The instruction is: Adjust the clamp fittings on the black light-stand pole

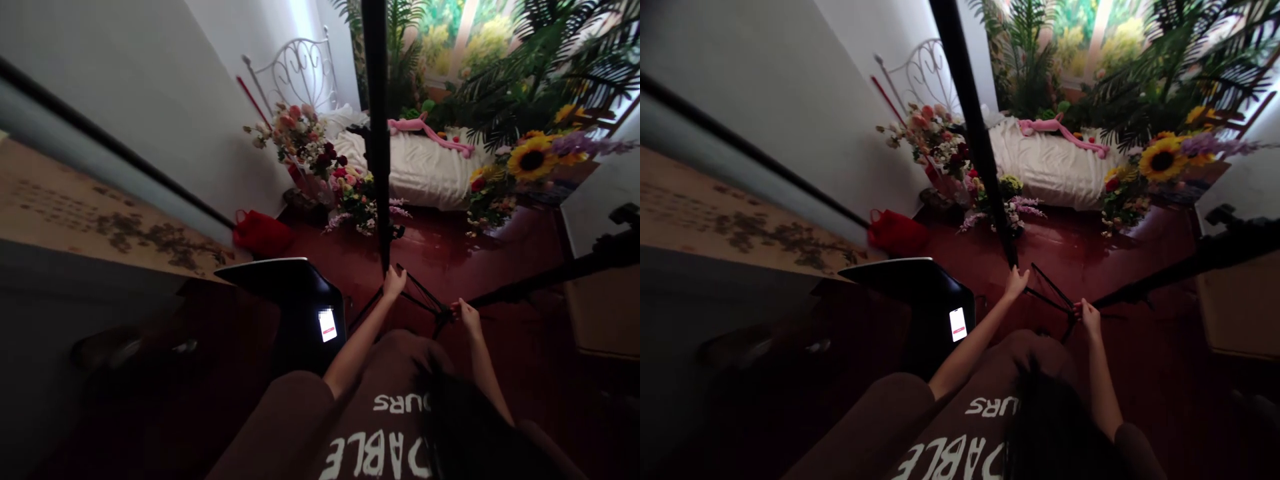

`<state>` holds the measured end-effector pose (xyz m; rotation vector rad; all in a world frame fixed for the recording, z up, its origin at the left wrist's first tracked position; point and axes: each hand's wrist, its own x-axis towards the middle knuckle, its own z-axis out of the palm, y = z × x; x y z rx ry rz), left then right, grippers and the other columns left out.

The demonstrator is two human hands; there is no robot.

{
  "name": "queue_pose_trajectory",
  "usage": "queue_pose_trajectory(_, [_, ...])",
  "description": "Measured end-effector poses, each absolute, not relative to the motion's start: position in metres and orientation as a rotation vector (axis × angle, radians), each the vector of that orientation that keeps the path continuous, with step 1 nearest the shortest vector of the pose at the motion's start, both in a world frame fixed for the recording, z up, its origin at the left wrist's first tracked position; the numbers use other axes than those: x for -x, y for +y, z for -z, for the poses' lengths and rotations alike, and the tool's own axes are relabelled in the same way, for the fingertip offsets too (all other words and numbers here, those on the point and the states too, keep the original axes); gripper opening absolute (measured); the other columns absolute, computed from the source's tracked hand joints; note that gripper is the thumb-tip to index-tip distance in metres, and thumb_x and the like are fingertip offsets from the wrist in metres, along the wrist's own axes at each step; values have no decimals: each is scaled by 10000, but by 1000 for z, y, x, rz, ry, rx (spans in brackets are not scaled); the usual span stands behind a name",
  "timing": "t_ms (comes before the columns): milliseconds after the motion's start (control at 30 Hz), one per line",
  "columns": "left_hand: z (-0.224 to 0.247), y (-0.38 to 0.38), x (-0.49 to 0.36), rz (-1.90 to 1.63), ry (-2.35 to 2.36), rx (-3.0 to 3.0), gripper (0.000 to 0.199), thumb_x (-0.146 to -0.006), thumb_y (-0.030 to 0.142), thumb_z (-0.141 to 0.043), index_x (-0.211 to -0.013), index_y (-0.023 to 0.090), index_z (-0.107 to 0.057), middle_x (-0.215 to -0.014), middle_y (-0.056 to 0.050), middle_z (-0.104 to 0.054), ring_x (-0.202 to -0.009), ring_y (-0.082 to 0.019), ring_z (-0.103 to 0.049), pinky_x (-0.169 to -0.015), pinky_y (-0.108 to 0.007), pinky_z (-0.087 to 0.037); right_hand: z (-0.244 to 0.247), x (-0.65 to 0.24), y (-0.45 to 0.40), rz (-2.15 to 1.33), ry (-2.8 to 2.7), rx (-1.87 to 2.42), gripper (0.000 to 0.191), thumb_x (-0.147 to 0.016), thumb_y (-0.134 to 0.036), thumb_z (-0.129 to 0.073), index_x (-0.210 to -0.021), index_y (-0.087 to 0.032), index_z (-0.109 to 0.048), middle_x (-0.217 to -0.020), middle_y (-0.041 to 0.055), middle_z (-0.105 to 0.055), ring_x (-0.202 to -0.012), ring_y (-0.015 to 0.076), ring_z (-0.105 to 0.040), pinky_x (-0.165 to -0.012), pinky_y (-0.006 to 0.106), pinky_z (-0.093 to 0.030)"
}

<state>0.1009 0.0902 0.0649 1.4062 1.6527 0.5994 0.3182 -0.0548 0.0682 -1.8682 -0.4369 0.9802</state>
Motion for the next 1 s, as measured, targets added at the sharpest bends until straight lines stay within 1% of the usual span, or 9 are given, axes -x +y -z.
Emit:
queue_pose_trajectory(133, [-63, 67, -146, -271, 1369, -1487, 556, -925, 421, -558, -1369, 96, -479, -1279, -197, -660, -1234, -287, -617, -1072, -406, -453, -83, -346, -72, -680, -104, 1853, 425, -693, -603, -632, -559, -201, -609, -513, 36, -657, -426, 141, -571, -404, 239, -425])
queue_pose_trajectory(200, [-69, 56, -172, -287, 1178, -1559, 504, -942, 448, -528, -1334, 130, -510, -1242, -157, -684, -1192, -259, -640, -1057, -400, -469, -93, -357, -82, -530, -66, 1807, 470, -729, -651, -584, -605, -198, -597, -540, 42, -665, -435, 139, -563, -410, 241, -417])
queue_pose_trajectory(300, [-87, 44, -212, -363, 845, -1621, 434, -956, 434, -509, -1298, 167, -533, -1204, -119, -694, -1142, -217, -658, -1023, -386, -499, -112, -370, -97, -382, -159, 1750, 601, -747, -758, -504, -791, -175, -640, -644, 64, -701, -457, 137, -555, -416, 247, -400])
queue_pose_trajectory(400, [-112, 35, -253, -424, 512, -1669, 500, -937, 430, -550, -1353, 161, -488, -1277, -148, -648, -1168, -220, -636, -1019, -397, -504, -133, -382, -106, -345, -246, 1744, 771, -750, -844, -412, -963, -150, -672, -734, 86, -721, -501, 148, -576, -432, 254, -401])
queue_pose_trajectory(500, [-138, 28, -290, -579, 291, -1751, 615, -902, 441, -603, -1414, 153, -423, -1411, -184, -542, -1287, -258, -552, -1105, -430, -436, -152, -395, -108, -432, -281, 1762, 830, -720, -893, -387, -916, -149, -698, -753, 99, -729, -562, 174, -616, -464, 265, -413])
queue_pose_trajectory(600, [-157, 24, -316, -698, 210, -1784, 589, -921, 449, -565, -1415, 166, -414, -1388, -169, -548, -1272, -262, -551, -1105, -422, -423, -163, -404, -106, -506, -306, 1778, 755, -620, -885, -533, -802, -166, -672, -757, 86, -728, -585, 163, -616, -489, 249, -417])
queue_pose_trajectory(667, [-161, 22, -326, -670, 212, -1770, 545, -957, 446, -491, -1413, 164, -397, -1267, -152, -611, -1109, -230, -626, -1009, -394, -483, -167, -407, -103, -550, -316, 1765, 692, -575, -837, -621, -795, -181, -645, -764, 64, -722, -587, 142, -603, -494, 231, -416])
queue_pose_trajectory(767, [-159, 21, -333, -626, 235, -1750, 469, -990, 425, -399, -1368, 148, -408, -1135, -126, -643, -940, -186, -639, -905, -350, -512, -167, -408, -102, -671, -292, 1675, 621, -575, -760, -679, -832, -199, -609, -756, 29, -705, -569, 119, -579, -481, 214, -400])
queue_pose_trajectory(1000, [-150, 18, -339, -688, 329, -1773, 322, -992, 376, -385, -1220, 170, -480, -1019, -88, -645, -880, -165, -618, -884, -321, -491, -163, -424, -113, -791, -456, 1483, 525, -613, -595, -786, -923, -227, -575, -769, -55, -658, -549, 76, -518, -509, 193, -390])
